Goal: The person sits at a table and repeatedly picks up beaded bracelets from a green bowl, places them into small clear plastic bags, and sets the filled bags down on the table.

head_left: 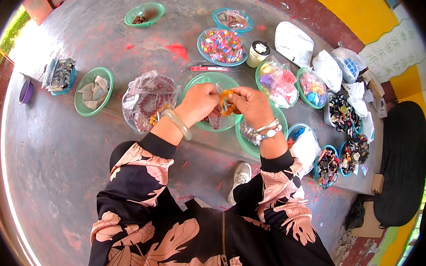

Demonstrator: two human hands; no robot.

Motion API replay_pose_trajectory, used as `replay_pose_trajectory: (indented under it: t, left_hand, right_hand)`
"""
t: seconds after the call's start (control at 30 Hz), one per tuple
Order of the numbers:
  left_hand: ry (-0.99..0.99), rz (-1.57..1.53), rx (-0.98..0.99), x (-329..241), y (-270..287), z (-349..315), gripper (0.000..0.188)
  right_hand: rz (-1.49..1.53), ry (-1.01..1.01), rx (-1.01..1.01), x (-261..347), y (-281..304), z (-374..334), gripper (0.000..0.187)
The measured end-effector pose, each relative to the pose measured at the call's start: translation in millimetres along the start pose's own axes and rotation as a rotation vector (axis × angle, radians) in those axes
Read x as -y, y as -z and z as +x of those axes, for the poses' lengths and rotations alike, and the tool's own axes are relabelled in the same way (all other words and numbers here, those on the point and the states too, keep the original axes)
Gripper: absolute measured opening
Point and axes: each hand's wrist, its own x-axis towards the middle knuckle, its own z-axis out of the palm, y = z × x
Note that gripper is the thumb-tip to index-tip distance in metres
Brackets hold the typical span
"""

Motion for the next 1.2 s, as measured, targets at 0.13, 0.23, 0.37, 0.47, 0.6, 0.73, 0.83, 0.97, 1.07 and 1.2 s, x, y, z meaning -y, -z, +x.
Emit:
replay_pose_trajectory:
  t: [0.13, 0.23, 0.37, 0.47, 0.6, 0.73, 0.83, 0.97, 1.07, 1.2]
  left_hand:
    - [0.035, -0.094, 0.020, 1, 2, 0, 0.015]
    - [0.036, -0.216, 0.021, 2, 5, 2, 0.014]
    - [-0.018, -0.370, 0.007, -6, 16, -4, 0.013]
    - [-0.074, -0.514, 0.042, -15, 20, -6, 0.013]
    - [-0.129, -0.646, 0.050, -19, 27, -10, 0.014]
    - [-0.175, -0.748, 0.111, -23, 25, -11, 0.015]
    - [-0.205, -0.710, 0.101, -27, 25, -15, 0.016]
    - [-0.391, -0.410, -0.230, -29, 32, -19, 0.020]
    - [-0.390, -0.181, -0.288, -26, 41, -14, 0.025]
    - [-0.041, -0.302, 0.083, -23, 37, -16, 0.026]
  right_hand:
    - [-0.098, 0.109, -0.051, -11, -5, 5, 0.021]
    - [0.198, 0.058, -0.131, -5, -5, 4, 0.022]
    - [0.349, -0.048, -0.070, -20, 17, 12, 0.041]
    - [0.272, 0.047, 0.112, -59, 23, 25, 0.050]
    - [-0.188, -0.079, 0.189, -46, 2, 19, 0.066]
    - [-0.014, -0.138, 0.255, -69, -20, 30, 0.063]
    - [0.412, -0.068, 0.247, -59, -30, 23, 0.042]
    - [0.891, -0.246, 0.276, -28, -24, 15, 0.034]
    - [0.942, -0.173, 0.231, -34, -9, 17, 0.034]
    - [0.947, -0.142, 0.200, -19, -2, 11, 0.031]
